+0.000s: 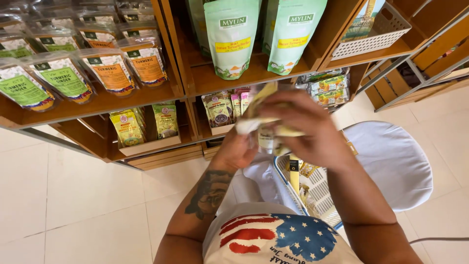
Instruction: Restocking and tidying various packaged food products from a basket onto wooden grocery store shelves.
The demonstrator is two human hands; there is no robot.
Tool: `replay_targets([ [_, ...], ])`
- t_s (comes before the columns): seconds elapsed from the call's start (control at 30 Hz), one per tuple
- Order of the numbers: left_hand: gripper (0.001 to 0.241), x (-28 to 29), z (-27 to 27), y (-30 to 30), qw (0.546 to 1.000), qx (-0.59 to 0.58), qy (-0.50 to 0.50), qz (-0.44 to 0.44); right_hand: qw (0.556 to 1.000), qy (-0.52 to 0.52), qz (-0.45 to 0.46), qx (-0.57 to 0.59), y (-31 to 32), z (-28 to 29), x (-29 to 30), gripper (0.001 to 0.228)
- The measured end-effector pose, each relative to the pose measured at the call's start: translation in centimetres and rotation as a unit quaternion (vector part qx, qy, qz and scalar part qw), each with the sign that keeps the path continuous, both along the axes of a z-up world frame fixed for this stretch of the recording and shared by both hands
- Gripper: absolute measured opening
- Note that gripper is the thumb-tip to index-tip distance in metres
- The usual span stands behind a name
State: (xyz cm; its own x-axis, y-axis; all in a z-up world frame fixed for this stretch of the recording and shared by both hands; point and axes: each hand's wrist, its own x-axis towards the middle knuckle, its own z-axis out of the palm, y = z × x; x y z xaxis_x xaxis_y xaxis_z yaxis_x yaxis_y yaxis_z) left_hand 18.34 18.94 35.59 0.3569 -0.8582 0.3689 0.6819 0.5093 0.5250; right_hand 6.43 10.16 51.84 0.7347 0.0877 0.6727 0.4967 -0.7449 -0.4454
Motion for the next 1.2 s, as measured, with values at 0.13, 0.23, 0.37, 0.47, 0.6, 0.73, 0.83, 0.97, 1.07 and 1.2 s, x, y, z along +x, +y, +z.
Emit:
replay_targets([
  [0.13, 0.044, -0.6, 1.9, 2.2, 0.994, 0.054, -0.032, 0.084, 0.998, 0.025, -0.058, -0.028, -2.8, -1.3, 0.8, 0.035],
  [0.23, 0.045, -0.1, 2.9, 3.9, 0.992, 0.078, 0.001, 0.097, 0.972, -0.033, -0.213, -0.089, -6.7, -2.6, 0.4, 0.027],
  [0.37, 0.069, 0.5, 0.3, 2.7, 0.977, 0.14, -0.013, 0.163, 0.985, -0.066, -0.146, 0.058, -4.7, -2.6, 0.3, 0.024],
  [0.47, 0.074, 0.5, -1.6, 1.9, 0.97, 0.171, 0.006, 0.173, 0.995, -0.033, -0.091, 0.039, -2.0, -5.5, 0.3, 0.029],
  [0.6, 0.084, 0.0, 3.5, 3.2, 0.953, 0.195, 0.088, 0.215, 0.988, 0.144, 0.046, -0.01, -0.2, -7.4, -2.6, 0.038],
  [0.73, 0.086, -0.4, 4.9, 3.5, 0.933, 0.239, 0.024, 0.267, 0.952, 0.291, 0.091, -0.02, -1.5, -4.4, -3.8, 0.025],
  [0.83, 0.045, 0.6, 0.2, 1.3, 0.948, 0.156, 0.058, 0.271, 0.954, 0.27, -0.045, 0.121, -2.7, -3.2, -3.2, 0.03],
  [0.97, 0.035, -1.2, 3.4, 1.0, 0.966, 0.135, -0.013, 0.22, 0.941, 0.218, -0.126, 0.225, -3.3, -3.2, -2.3, 0.022],
  [1.07, 0.035, -1.9, 7.4, 1.6, 0.95, 0.146, -0.108, 0.255, 0.934, 0.2, -0.116, 0.271, -4.0, -3.4, -1.8, 0.013],
  [1.2, 0.033, -1.4, 12.5, 1.4, 0.923, 0.132, -0.197, 0.302, 0.927, 0.16, -0.097, 0.325, -4.6, -1.3, -0.8, 0.016],
])
